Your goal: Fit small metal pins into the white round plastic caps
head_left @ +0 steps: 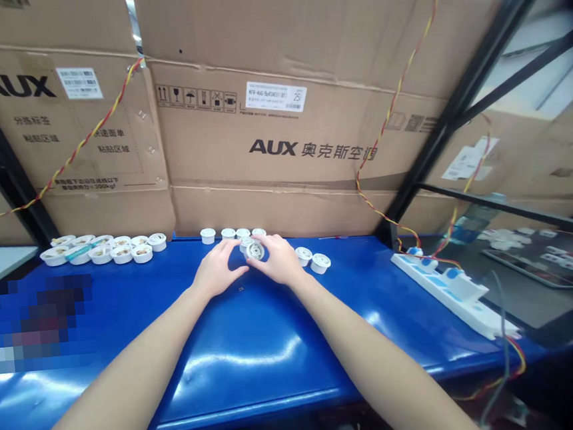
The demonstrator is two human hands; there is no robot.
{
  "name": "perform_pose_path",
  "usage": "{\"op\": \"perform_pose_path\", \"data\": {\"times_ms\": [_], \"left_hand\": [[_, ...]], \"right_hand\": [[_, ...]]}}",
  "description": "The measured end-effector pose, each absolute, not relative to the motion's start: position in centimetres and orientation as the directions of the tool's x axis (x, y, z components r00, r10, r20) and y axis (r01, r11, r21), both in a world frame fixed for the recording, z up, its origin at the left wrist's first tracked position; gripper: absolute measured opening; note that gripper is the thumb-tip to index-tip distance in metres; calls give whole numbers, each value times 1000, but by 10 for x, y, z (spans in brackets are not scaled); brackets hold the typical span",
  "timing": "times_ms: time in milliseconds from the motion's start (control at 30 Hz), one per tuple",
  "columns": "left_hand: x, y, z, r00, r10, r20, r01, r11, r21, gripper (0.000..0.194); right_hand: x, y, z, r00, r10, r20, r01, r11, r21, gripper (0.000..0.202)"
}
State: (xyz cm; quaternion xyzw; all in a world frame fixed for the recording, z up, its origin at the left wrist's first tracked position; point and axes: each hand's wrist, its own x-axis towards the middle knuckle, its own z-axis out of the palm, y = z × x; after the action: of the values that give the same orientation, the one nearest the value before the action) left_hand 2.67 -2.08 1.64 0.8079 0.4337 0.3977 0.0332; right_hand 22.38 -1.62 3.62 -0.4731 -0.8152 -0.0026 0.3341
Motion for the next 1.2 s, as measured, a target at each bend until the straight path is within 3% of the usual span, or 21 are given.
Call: {"op": "perform_pose_path", "data": {"times_ms": [200,333,400,467,533,600,733,900,1033,1200], "left_hand": [[11,-8,7,175,850,497,727,-452,518,27],[9,-6,4,191,879,437,743,-420,521,26],[10,-6,3,208,886,415,752,-416,511,24],[12,-6,3,212,892,399,761,-407,505,21],[13,-5,3,217,892,396,768,-406,495,19],[14,-5,2,228,887,401,773,-416,479,20],[15,-3,1,260,879,400,775,-437,456,25],[14,-1,-4,282,879,384,781,-443,441,42],[13,0,-6,290,875,389,775,-453,440,46],[12,0,-4,280,858,431,736,-480,478,39]], "right_hand": [[253,6,30,-347,865,361,907,408,-104,40],[267,8,32,-205,939,276,969,235,-81,39],[268,6,33,-142,943,300,983,171,-73,41],[262,5,31,-173,912,373,976,210,-60,48],[249,5,28,-299,854,426,936,349,-43,58],[234,7,23,-439,802,405,869,493,-35,66],[220,13,16,-490,807,330,830,548,-107,69],[228,9,14,-583,753,304,717,653,-243,62],[228,2,15,-615,677,404,576,736,-356,58],[226,-8,20,-590,729,348,627,685,-371,19]]}}
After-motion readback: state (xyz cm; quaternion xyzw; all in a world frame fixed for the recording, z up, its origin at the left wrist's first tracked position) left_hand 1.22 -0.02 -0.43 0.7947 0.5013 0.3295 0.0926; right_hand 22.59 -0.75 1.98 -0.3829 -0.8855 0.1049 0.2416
